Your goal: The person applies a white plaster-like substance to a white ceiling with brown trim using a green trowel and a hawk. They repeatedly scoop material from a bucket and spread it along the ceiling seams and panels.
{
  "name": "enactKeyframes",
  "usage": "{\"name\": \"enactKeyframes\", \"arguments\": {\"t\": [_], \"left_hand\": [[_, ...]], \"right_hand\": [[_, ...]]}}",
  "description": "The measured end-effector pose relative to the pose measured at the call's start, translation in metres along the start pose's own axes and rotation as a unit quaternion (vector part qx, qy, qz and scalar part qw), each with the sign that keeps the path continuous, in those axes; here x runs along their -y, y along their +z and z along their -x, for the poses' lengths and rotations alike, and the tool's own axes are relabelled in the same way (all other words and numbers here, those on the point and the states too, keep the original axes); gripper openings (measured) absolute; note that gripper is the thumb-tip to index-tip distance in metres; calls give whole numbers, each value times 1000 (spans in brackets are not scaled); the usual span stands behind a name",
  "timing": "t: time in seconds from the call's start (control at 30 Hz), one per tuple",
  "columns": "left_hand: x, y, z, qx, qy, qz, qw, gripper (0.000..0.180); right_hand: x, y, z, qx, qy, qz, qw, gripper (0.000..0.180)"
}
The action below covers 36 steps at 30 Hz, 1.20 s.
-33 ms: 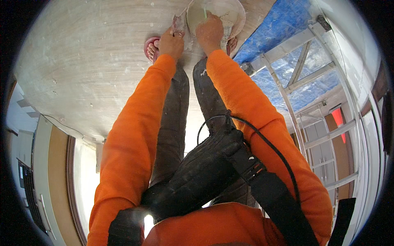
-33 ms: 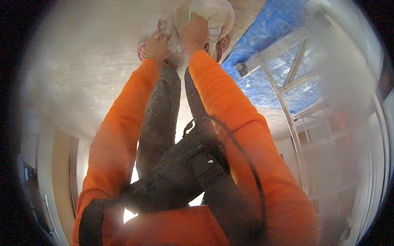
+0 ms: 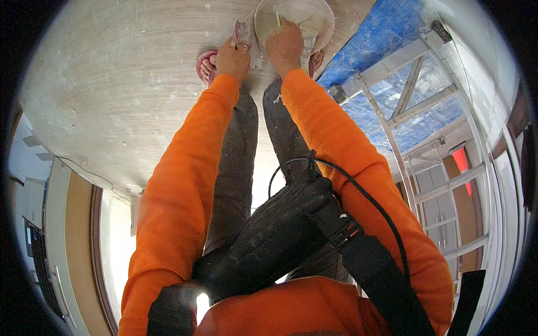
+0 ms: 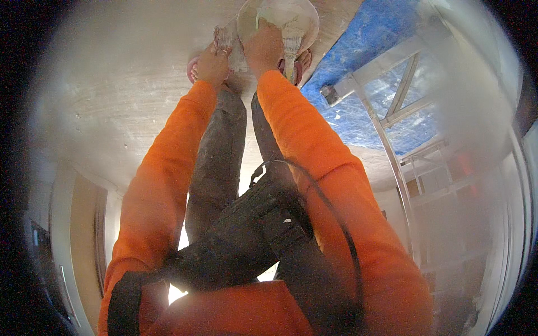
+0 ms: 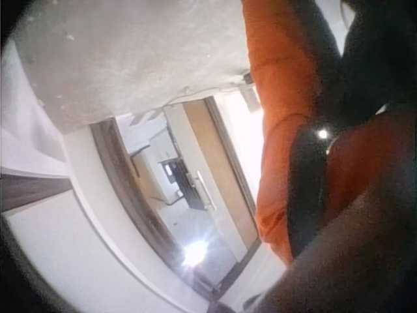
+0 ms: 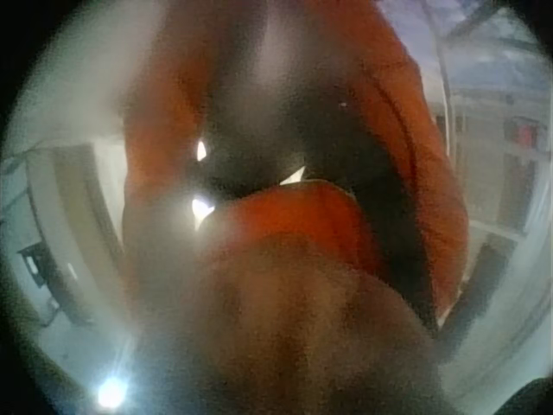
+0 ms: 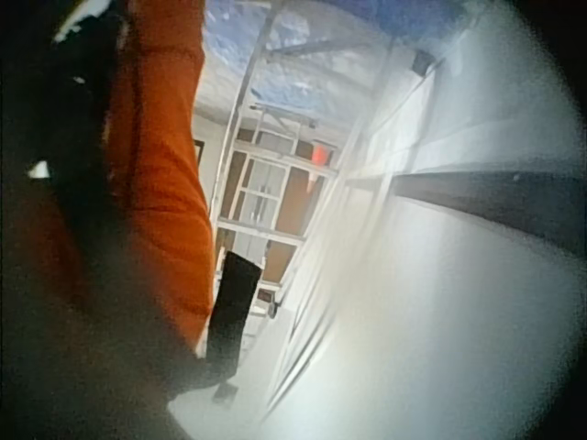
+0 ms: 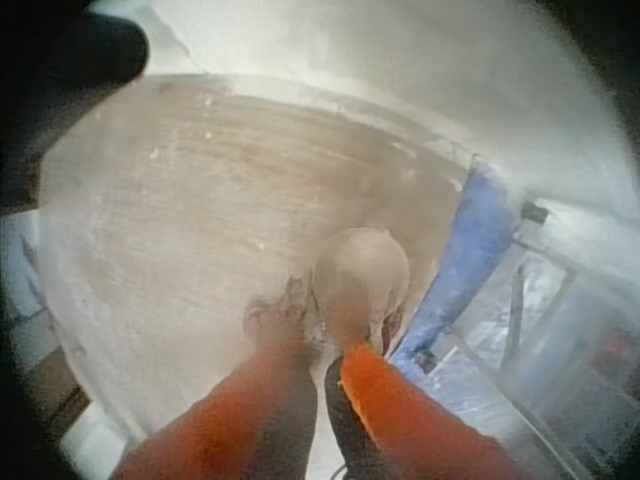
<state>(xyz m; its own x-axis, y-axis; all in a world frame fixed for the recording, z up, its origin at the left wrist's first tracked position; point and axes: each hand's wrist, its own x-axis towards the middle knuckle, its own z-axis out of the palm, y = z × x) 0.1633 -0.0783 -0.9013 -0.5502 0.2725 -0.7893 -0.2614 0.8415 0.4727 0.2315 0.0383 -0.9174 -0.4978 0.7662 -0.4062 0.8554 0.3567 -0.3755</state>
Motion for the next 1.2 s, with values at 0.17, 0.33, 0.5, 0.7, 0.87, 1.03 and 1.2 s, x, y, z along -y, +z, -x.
{"name": "enactKeyframes", "arguments": {"t": [0.17,0.33,0.5,0.7,0.87,1.03,1.2], "left_hand": [[-7,-7,3,-5,-11,-12,1000,35],[-10,-9,7,29,-40,59,997,29],[-8,-5,4,28,-41,61,997,26],[12,-5,-3,19,-32,52,998,30],[12,4,-7,-12,75,-7,997,29],[6,0,-7,5,78,-48,996,36],[-10,-5,-7,33,59,-39,997,35]], "right_hand": [[-38,-15,1,12,-30,96,995,32],[-18,-17,3,-36,158,-162,973,34],[-17,8,14,-37,106,-91,990,40],[-22,-32,42,-1,107,-80,991,41],[-25,-7,47,-44,143,-124,981,38],[-15,27,49,-72,267,-246,929,38],[-20,36,45,-78,364,-434,820,36]]}}
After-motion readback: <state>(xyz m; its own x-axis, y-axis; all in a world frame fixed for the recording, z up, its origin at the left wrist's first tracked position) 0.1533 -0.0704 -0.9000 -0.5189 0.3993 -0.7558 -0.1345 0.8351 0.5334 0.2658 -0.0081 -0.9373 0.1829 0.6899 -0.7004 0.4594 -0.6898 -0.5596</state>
